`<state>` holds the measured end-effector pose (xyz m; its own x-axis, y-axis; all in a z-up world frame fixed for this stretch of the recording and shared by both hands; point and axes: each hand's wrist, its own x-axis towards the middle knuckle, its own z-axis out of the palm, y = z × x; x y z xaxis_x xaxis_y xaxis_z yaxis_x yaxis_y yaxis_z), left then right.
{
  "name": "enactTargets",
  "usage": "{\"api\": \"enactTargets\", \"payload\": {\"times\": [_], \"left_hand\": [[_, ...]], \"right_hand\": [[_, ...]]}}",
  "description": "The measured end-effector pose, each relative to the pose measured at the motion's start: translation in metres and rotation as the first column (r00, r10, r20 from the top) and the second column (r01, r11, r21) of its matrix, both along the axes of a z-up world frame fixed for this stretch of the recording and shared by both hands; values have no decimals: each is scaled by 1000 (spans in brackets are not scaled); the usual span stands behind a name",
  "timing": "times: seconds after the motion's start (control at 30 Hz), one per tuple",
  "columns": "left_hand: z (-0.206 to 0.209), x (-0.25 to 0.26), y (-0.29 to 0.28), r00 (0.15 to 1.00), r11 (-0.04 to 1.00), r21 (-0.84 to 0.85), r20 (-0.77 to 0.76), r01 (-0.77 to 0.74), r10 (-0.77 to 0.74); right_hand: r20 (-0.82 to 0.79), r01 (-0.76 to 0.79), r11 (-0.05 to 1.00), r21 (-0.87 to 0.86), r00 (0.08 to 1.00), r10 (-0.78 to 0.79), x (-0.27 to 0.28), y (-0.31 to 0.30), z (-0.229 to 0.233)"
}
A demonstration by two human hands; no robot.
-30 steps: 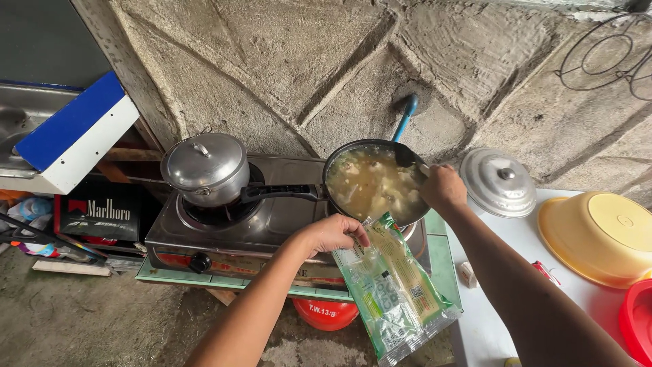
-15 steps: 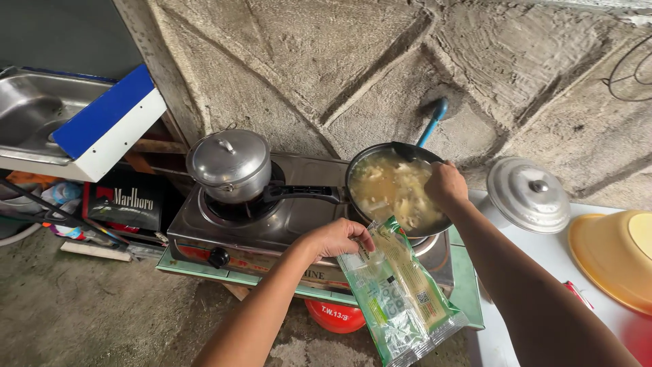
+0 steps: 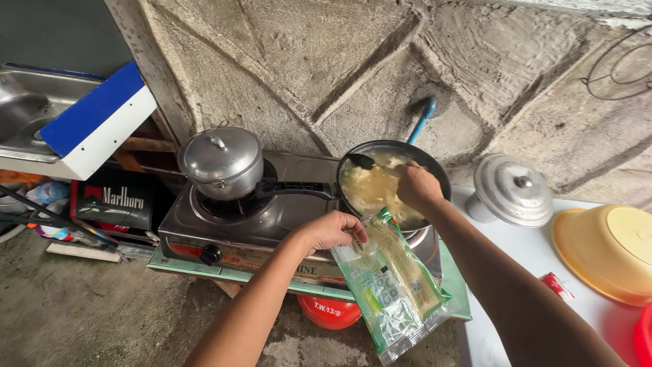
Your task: Washing and cutting vegetables, then adding them and macaroni noodles to a boiling pot on a gas stove.
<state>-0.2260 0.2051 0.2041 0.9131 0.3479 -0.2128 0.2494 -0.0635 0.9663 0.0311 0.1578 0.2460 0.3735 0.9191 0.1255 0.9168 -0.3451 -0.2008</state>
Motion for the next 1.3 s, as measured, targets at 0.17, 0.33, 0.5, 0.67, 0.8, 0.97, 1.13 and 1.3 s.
{"api": "enactTargets", "payload": {"times": [0.17, 0.33, 0.5, 0.67, 0.8, 0.97, 1.13, 1.3], "left_hand": [[12, 3, -9, 1000, 999, 32, -6, 0, 0], [12, 8, -13, 1000, 999, 36, -25, -5, 5], [6, 19, -14, 999, 1000, 14, -32, 14, -14], [13, 20, -25, 999, 999, 32, -48, 14, -12], [5, 18, -23, 998, 1000, 7, -56, 28, -28], [9, 10, -22, 996, 1000, 18, -85, 15, -13], [11, 4, -17, 992, 1000, 20, -128, -17, 20], [11, 6, -18, 994, 1000, 26, -107, -4, 7]], "right_hand": [[25, -82, 997, -16, 996, 82, -11, -20, 14], [64, -133, 987, -96, 988, 139, -3, -41, 26], [112, -91, 970, -226, 987, 119, 21, -63, 33], [140, -42, 977, -210, 987, 73, 31, -72, 25], [158, 9, 992, -129, 987, 11, 36, -69, 12], [165, 61, 993, -106, 985, -43, 42, -61, -5], [113, 113, 986, -122, 989, -99, 44, -69, 8], [89, 162, 974, -157, 985, -149, 116, -48, -44]]}}
